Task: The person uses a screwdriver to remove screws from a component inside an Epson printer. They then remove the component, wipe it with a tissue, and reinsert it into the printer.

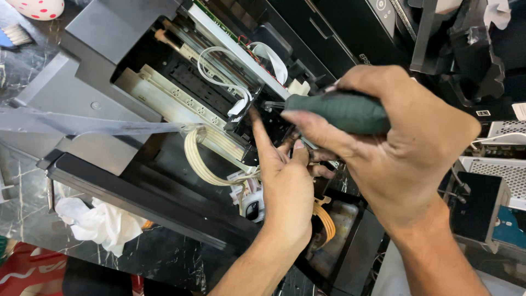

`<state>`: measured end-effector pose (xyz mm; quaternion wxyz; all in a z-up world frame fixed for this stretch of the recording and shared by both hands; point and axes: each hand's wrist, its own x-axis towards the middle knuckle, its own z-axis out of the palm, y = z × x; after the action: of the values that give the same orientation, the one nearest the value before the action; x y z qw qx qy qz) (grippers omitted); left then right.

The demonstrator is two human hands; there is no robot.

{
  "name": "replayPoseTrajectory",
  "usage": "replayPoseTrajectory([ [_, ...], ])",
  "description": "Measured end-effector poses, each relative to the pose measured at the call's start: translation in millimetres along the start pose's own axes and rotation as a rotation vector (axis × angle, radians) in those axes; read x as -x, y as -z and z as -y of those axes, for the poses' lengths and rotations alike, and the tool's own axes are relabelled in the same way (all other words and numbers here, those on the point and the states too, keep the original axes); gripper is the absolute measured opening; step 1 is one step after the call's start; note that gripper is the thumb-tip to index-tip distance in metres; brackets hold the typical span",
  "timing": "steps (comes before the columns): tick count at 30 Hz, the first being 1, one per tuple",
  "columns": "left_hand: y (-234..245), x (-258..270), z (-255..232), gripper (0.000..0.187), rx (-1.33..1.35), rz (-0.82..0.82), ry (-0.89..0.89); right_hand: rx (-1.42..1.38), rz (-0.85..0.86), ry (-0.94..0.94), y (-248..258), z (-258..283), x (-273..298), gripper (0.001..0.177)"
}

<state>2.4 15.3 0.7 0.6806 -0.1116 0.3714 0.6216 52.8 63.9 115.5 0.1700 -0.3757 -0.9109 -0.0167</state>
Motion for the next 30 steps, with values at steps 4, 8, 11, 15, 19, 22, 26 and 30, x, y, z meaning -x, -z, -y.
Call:
replayPoseTrajectory([
  [4,-5.1,3.0,-5.7,0.103,0.038,-0.024,0.031,0.140,0.001,-0.084,2.6,7.5,-2.5,0.049],
  [8,-5.9,4.2,-6.1,0.103,-0.046,-0.032,0.025,-0.388,0.120,-0.092,11.9,18.1,-21.0,0.032],
  [11,-6.5,4.7,-5.2,0.104,-0.022,0.015,0.010,-0.264,0.046,-0.047,3.6,4.6,-9.6,0.032],
  [15,-6.8,4.5,-3.3,0.102,-0.037,0.040,-0.029,0.082,-0.050,0.011,-1.3,-3.0,-0.2,0.051],
  [19,-7.8,6.3,-5.6,0.105,-0.062,0.004,0.029,0.099,0.033,-0.098,9.4,3.3,-5.6,0.047],
  [22,-3.8,4.5,-1.0,0.103,-0.032,0.030,-0.001,-0.329,0.175,-0.067,16.0,2.6,-12.5,0.034],
  [26,-5.7,6.3,-6.7,0.103,-0.048,0.019,0.012,-0.214,0.039,-0.011,1.5,-6.6,1.8,0.048],
  [30,-6.4,2.6,-0.3,0.105,-0.079,-0.043,0.027,0.060,-0.054,-0.051,-5.8,-3.1,3.9,0.053],
])
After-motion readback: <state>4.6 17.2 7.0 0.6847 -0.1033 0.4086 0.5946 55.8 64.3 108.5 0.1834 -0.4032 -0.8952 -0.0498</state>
